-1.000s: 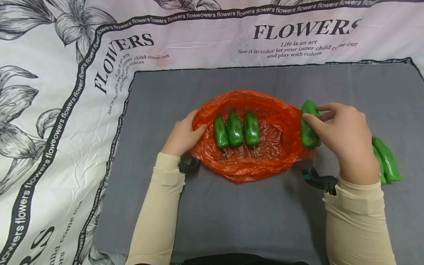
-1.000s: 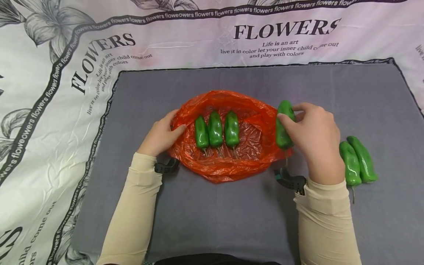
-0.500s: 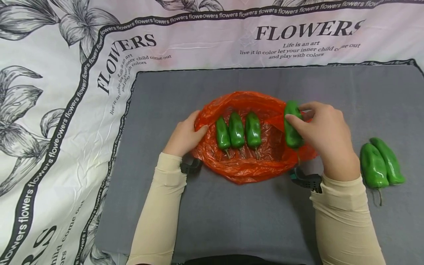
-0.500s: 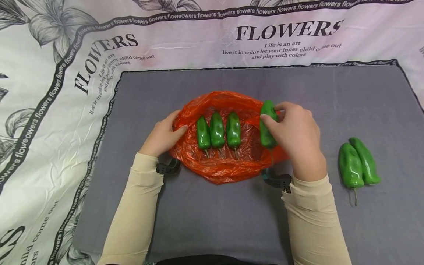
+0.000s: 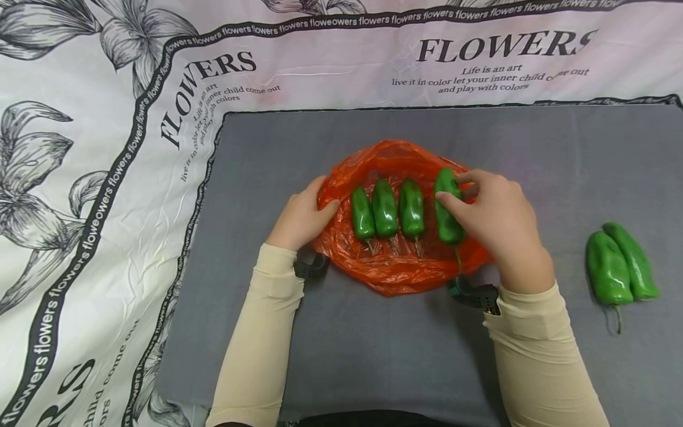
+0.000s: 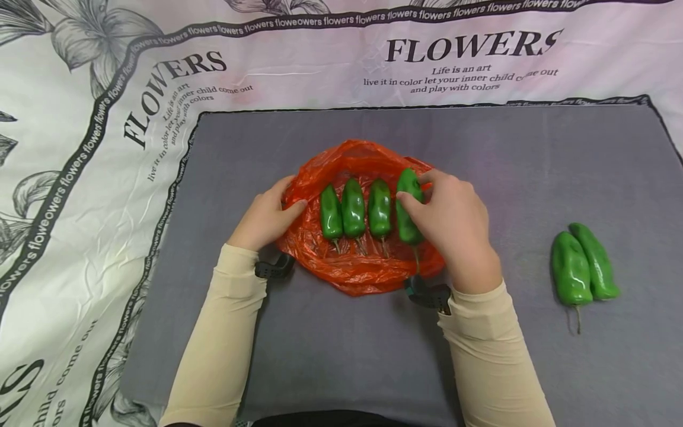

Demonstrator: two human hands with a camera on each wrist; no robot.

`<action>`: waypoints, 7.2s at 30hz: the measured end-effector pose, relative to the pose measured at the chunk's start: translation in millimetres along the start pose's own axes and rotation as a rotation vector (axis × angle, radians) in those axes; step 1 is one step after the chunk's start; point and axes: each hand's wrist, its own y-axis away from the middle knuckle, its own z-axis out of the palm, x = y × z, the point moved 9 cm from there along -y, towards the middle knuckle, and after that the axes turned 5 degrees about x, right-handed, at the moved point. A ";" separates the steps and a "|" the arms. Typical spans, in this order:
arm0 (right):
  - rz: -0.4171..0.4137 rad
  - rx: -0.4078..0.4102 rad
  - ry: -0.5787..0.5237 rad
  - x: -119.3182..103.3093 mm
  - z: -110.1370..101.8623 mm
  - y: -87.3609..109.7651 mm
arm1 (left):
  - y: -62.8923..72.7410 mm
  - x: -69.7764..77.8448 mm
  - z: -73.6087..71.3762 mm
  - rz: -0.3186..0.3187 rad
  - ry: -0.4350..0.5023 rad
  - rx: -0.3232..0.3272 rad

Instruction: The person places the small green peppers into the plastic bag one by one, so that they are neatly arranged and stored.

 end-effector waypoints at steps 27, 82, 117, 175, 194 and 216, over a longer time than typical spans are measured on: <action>-0.081 -0.040 -0.026 -32.7 42.4 -22.4 | -2.2 -3.2 1.8 -0.006 -0.004 -0.001; -0.103 -0.039 -0.015 -32.0 67.8 -34.8 | -1.3 -1.5 1.4 -0.015 -0.009 0.011; -0.096 -0.039 -0.019 -31.4 41.6 -23.2 | -1.6 1.0 0.8 0.000 -0.016 0.020; -0.027 0.040 -0.004 14.4 -11.6 -7.2 | -1.5 -2.0 3.0 0.014 -0.029 0.008; -0.007 0.041 0.021 37.5 -28.6 4.2 | -0.1 -0.3 2.7 0.008 -0.029 0.015; 0.035 0.074 0.016 79.4 -48.6 13.0 | 1.8 2.7 3.1 -0.005 -0.033 0.007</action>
